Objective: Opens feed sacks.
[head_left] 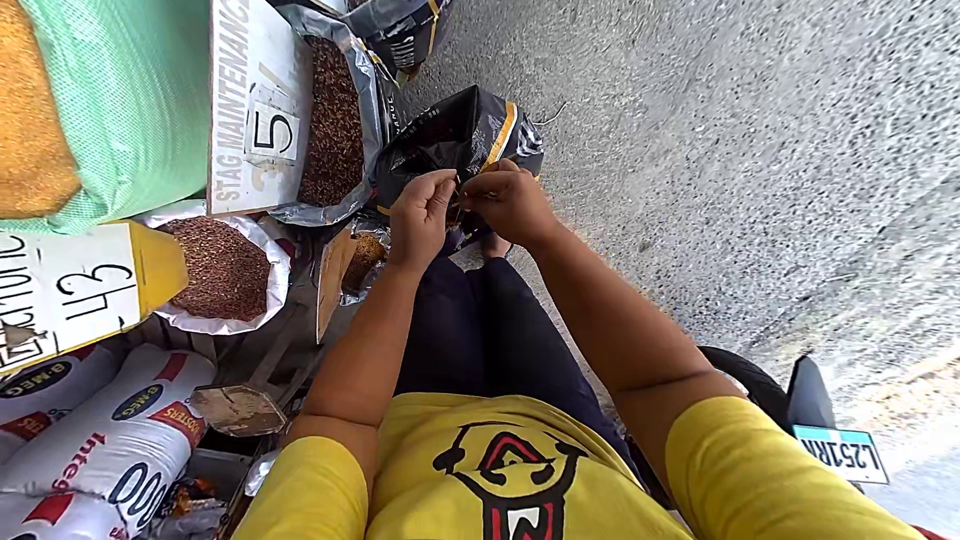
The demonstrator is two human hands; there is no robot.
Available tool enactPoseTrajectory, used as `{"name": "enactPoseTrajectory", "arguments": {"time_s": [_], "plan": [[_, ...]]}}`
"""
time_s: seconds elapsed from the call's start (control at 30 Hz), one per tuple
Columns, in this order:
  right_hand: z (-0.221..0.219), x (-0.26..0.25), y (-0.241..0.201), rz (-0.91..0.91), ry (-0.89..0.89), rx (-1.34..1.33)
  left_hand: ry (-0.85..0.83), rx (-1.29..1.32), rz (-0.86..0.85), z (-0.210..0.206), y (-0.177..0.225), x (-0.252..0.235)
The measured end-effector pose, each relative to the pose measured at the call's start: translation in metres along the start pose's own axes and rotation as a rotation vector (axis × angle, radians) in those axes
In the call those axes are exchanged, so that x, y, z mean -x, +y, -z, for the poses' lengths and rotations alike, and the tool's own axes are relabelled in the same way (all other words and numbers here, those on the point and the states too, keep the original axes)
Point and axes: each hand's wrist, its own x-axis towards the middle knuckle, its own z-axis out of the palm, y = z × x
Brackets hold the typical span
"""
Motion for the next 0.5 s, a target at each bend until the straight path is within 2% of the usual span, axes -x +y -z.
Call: {"name": "enactPoseTrajectory", "arguments": {"time_s": [0.07, 0.13, 0.37, 0.5], "plan": [[-0.002, 0.002, 0.007, -0.013, 0.011, -0.061, -0.152, 0.072, 0.128, 0.008, 0.001, -0.004], [-0.004, 0.003, 0.01, -0.023, 0.024, -0.114, -0.195, 0.145, 0.142, 0.008, 0.0, -0.003], [-0.009, 0.006, 0.013, -0.072, 0.068, -0.214, -0.07, 0.137, 0.188, 0.001, 0.003, 0.0], [-0.006, 0.004, 0.004, -0.143, 0.065, -0.211, 0.027, 0.051, 0.091, -0.007, 0.001, 0.009]]}}
